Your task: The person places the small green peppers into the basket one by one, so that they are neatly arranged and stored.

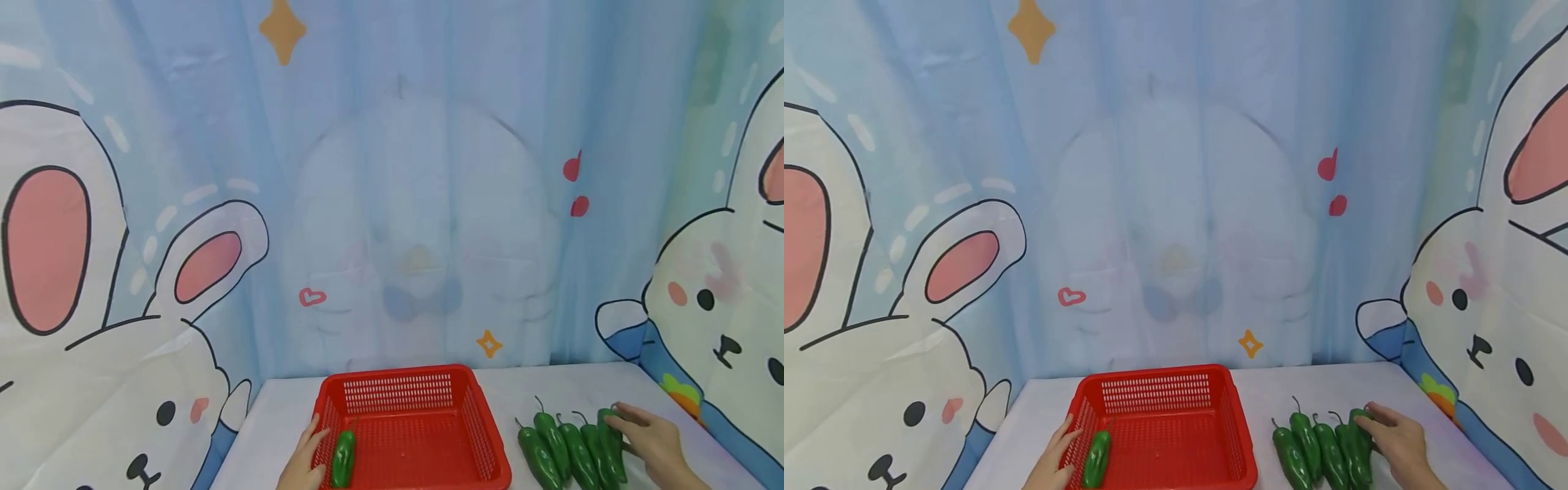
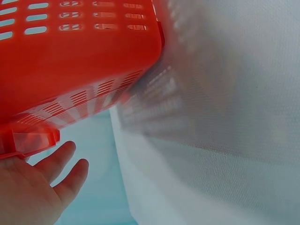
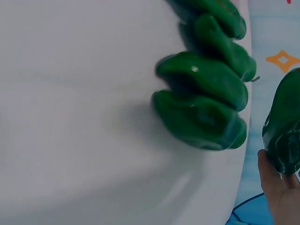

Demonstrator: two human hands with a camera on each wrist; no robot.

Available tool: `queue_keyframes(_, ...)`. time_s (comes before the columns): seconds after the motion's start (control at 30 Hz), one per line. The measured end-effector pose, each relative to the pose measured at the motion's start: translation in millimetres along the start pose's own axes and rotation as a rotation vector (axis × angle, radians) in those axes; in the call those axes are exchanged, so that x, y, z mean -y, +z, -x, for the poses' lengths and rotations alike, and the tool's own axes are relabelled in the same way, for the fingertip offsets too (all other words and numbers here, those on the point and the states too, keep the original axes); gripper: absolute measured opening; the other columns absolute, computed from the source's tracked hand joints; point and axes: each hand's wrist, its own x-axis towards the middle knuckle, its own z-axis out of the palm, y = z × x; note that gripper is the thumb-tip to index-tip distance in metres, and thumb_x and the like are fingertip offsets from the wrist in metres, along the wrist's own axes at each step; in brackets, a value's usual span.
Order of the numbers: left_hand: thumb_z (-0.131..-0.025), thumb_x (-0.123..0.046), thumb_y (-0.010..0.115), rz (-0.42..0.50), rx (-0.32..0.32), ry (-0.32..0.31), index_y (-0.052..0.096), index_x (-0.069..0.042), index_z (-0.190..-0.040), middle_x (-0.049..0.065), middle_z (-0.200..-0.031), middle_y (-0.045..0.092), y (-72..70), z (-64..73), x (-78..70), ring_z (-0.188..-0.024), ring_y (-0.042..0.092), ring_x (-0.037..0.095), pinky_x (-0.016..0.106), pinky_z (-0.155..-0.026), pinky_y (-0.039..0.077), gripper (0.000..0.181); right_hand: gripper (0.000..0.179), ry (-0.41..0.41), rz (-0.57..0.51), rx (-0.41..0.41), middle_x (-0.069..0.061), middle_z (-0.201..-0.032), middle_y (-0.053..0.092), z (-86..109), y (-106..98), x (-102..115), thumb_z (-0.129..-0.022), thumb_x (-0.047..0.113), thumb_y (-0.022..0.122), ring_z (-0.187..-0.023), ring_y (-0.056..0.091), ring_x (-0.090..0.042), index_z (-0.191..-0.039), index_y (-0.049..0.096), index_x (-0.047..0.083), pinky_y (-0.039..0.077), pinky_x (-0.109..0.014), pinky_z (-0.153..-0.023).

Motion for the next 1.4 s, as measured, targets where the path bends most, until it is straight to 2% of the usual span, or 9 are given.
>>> queue_keyframes(0.13,-0.074,0.003,0.053,-0.009,0.006,-0.002,0.048,0.006,-0.139,0.027,-0.157,0.021,2.1,1.5,1.3,-0.138,0.027,0.053,0.070,-0.098,0.036,0.066,0.073,-0.027,-0.047,-0.008,-0.037,-0.134,0.049,10.5,5,16,-0.083,0.013,0.075,-0.073,0.064,-0.011,-0.140,0.040,-0.015,0.059,-0.043,-0.069)
queue_keyframes(0.2,-0.075,0.002,0.053,-0.015,0.012,-0.010,0.048,0.005,-0.140,0.026,-0.157,0.021,1.8,1.4,0.8,-0.138,0.027,0.052,0.069,-0.098,0.036,0.065,0.073,-0.042,-0.071,0.003,-0.033,-0.126,0.058,14.5,6,23,-0.084,0.014,0.075,-0.071,0.063,-0.005,-0.141,0.040,-0.015,0.059,-0.042,-0.069)
queue_keyframes(0.33,-0.076,0.001,0.055,-0.009,0.011,-0.036,0.047,0.003,-0.141,0.023,-0.158,0.020,1.9,1.1,-0.6,-0.139,0.026,0.052,0.070,-0.099,0.034,0.065,0.073,-0.061,-0.128,0.034,-0.014,-0.110,0.069,20.0,9,35,-0.086,0.016,0.074,-0.068,0.061,0.002,-0.143,0.039,-0.013,0.059,-0.039,-0.070)
queue_keyframes(0.57,-0.076,0.000,0.057,-0.001,0.010,-0.074,0.048,0.000,-0.142,0.021,-0.159,0.021,3.5,-3.0,-5.0,-0.140,0.026,0.050,0.072,-0.099,0.032,0.066,0.073,-0.056,-0.174,0.078,0.009,-0.095,0.066,32.1,19,51,-0.086,0.016,0.074,-0.069,0.060,0.005,-0.145,0.039,-0.010,0.059,-0.036,-0.071)
queue_keyframes(0.73,-0.077,0.001,0.056,0.000,0.010,-0.063,0.048,0.001,-0.142,0.021,-0.159,0.020,3.5,-2.5,-6.2,-0.140,0.025,0.050,0.072,-0.100,0.032,0.066,0.073,-0.094,-0.200,0.133,0.017,-0.096,0.063,40.5,29,62,-0.087,0.018,0.073,-0.072,0.059,0.009,-0.145,0.038,-0.009,0.059,-0.033,-0.074)
queue_keyframes(0.9,-0.075,0.002,0.056,-0.018,-0.012,-0.030,0.048,0.003,-0.140,0.022,-0.158,0.022,2.6,1.7,-5.6,-0.139,0.028,0.050,0.070,-0.099,0.035,0.066,0.073,-0.106,-0.236,0.178,0.017,-0.100,0.063,46.8,42,70,-0.087,0.018,0.074,-0.076,0.061,0.006,-0.145,0.039,-0.008,0.058,-0.034,-0.077)
queue_keyframes(1.0,-0.075,0.002,0.056,-0.021,-0.005,-0.024,0.048,0.003,-0.140,0.023,-0.158,0.022,1.4,3.3,-6.8,-0.139,0.028,0.050,0.070,-0.100,0.034,0.066,0.071,-0.116,-0.241,0.168,0.014,-0.102,0.063,51.8,51,75,-0.088,0.017,0.073,-0.077,0.061,0.006,-0.145,0.040,-0.008,0.058,-0.034,-0.077)
queue_keyframes(1.2,-0.075,0.002,0.055,-0.011,-0.027,-0.056,0.048,0.003,-0.141,0.021,-0.159,0.022,-4.7,6.2,-8.3,-0.140,0.026,0.049,0.071,-0.099,0.033,0.066,0.068,-0.155,-0.251,0.207,-0.004,-0.122,0.061,60.2,80,88,-0.090,0.018,0.070,-0.082,0.060,0.005,-0.145,0.040,-0.008,0.057,-0.031,-0.078)
queue_keyframes(1.4,-0.076,0.002,0.056,0.001,-0.012,-0.040,0.048,0.002,-0.141,0.021,-0.159,0.021,1.3,5.0,-6.6,-0.140,0.027,0.049,0.070,-0.100,0.034,0.066,0.062,-0.175,-0.238,0.215,-0.017,-0.132,0.058,69.0,95,94,-0.091,0.015,0.068,-0.086,0.061,0.001,-0.143,0.043,-0.009,0.057,-0.036,-0.081)
